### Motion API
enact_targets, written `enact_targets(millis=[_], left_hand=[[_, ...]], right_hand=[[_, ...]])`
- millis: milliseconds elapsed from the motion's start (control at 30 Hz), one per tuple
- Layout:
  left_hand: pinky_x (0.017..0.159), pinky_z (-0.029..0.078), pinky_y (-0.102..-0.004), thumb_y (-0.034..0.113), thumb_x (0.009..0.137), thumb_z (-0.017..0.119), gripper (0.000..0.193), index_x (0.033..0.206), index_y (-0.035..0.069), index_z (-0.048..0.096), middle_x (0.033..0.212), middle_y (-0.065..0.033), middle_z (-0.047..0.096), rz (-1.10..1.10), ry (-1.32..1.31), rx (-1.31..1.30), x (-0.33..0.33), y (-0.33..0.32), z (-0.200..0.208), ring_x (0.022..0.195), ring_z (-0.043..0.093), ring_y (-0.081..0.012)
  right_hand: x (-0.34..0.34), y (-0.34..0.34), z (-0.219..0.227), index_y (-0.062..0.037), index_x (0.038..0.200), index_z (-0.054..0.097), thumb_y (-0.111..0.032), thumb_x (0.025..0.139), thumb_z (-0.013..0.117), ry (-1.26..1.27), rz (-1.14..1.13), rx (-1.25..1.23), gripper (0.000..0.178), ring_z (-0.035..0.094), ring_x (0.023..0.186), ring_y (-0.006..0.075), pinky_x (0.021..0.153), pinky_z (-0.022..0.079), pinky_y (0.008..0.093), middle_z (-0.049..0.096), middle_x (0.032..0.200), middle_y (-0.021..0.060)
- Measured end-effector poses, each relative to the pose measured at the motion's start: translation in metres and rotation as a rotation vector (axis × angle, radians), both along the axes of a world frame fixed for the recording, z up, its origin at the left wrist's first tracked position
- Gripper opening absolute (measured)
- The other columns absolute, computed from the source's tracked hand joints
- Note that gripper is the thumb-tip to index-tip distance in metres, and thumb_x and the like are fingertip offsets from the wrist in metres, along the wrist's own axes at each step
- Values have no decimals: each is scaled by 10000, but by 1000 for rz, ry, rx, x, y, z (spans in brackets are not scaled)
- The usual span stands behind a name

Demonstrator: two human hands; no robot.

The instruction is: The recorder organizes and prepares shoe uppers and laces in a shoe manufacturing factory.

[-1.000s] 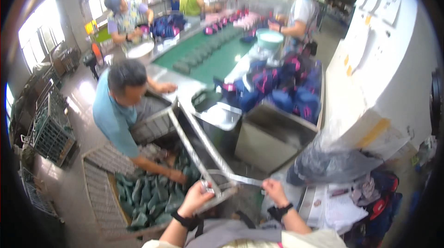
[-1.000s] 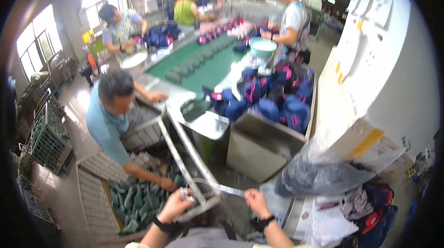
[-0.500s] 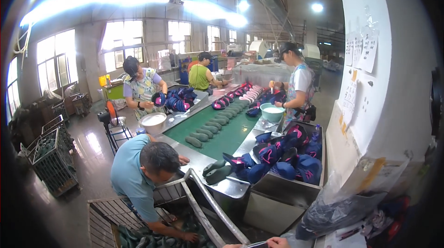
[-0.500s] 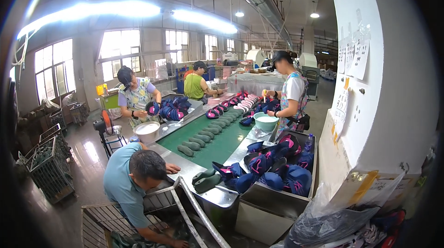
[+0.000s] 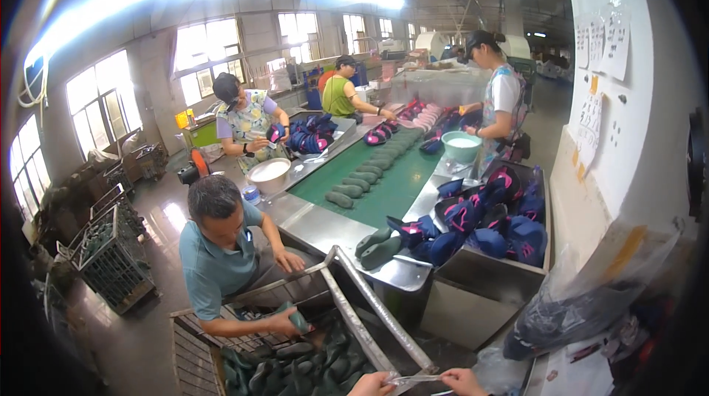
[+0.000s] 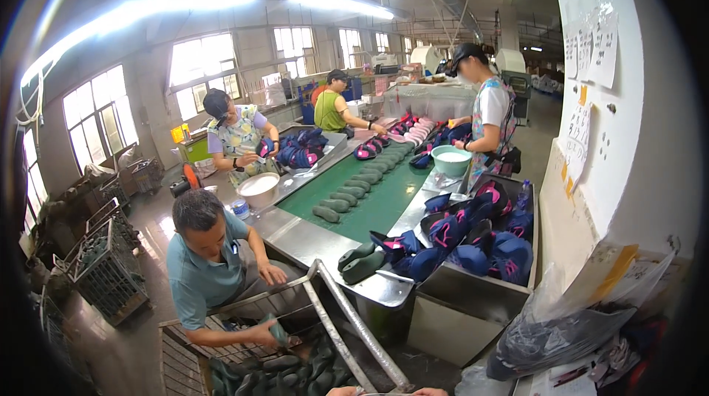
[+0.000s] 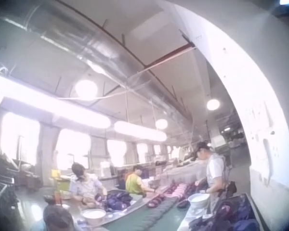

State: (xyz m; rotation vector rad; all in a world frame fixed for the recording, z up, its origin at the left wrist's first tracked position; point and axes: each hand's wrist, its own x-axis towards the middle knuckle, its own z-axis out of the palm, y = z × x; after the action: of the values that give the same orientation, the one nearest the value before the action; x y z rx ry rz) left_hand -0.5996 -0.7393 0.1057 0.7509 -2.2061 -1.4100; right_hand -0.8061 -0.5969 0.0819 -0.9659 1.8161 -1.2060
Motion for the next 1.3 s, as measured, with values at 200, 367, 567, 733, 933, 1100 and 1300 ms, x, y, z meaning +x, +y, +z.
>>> enact_targets(millis=[200, 367, 567, 733, 933, 1100, 1300], left_hand=[[584, 460, -347, 172, 752, 591, 130, 802, 54, 617, 705, -158, 594, -3, -166, -53, 18, -1, -5, 637, 585, -270], [579, 455, -401, 272, 760, 562, 209, 730, 76, 628, 700, -178, 588, 10, -342, -161, 14, 2, 17, 656, 578, -342], [540, 443, -396, 237, 747, 542, 197, 656, 72, 601, 620, -149, 576, -119, -235, -285, 18, 3, 3, 605, 575, -320], [482, 449, -318, 187, 728, 559, 136, 754, 76, 633, 571, -112, 580, -268, -337, -151, 9, 11, 16, 500, 580, -227], [464, 450, -300, 107, 724, 523, 115, 749, 79, 631, 559, -104, 581, -215, -118, -105, 1, 9, 11, 470, 570, -210], [476, 443, -293, 70, 693, 535, 98, 741, 59, 620, 580, -104, 584, -278, -172, 23, 2, 16, 16, 494, 565, -176], [536, 445, -274, 67, 727, 537, 91, 753, 14, 607, 618, -110, 592, -325, -102, 97, -5, 26, 46, 548, 559, -146]], right_hand=[[-10, -5, 7, 25, 810, 627, -77, 743, 576, -244, -90, -48, 132, 524, 651, 93, 596, 428, 233, 611, 700, 33], [-28, -7, -7, 23, 839, 577, -108, 807, 549, -627, -126, -97, 138, 446, 485, 87, 448, 354, 224, 500, 583, 18], [-35, -7, 16, 31, 862, 536, 14, 723, 462, -1073, -158, -415, 158, 408, 448, 141, 419, 312, 240, 462, 562, 81], [-36, -5, 32, -4, 868, 567, -10, 741, 482, -1162, -65, -524, 153, 432, 486, 162, 438, 326, 251, 512, 608, 105], [-27, -15, 61, -134, 1251, 409, -145, 821, 472, -1406, -352, -907, 434, 521, 1031, 241, 669, 460, 296, 518, 1146, 84], [-34, -11, 54, -196, 1371, -48, -191, 803, 531, -445, -195, -675, 811, 480, 1061, 300, 796, 440, 388, 362, 1273, 142], [40, -11, 51, -19, 1076, 501, -171, 821, 545, 36, 269, -379, 300, 527, 828, 174, 736, 391, 305, 584, 884, 70]])
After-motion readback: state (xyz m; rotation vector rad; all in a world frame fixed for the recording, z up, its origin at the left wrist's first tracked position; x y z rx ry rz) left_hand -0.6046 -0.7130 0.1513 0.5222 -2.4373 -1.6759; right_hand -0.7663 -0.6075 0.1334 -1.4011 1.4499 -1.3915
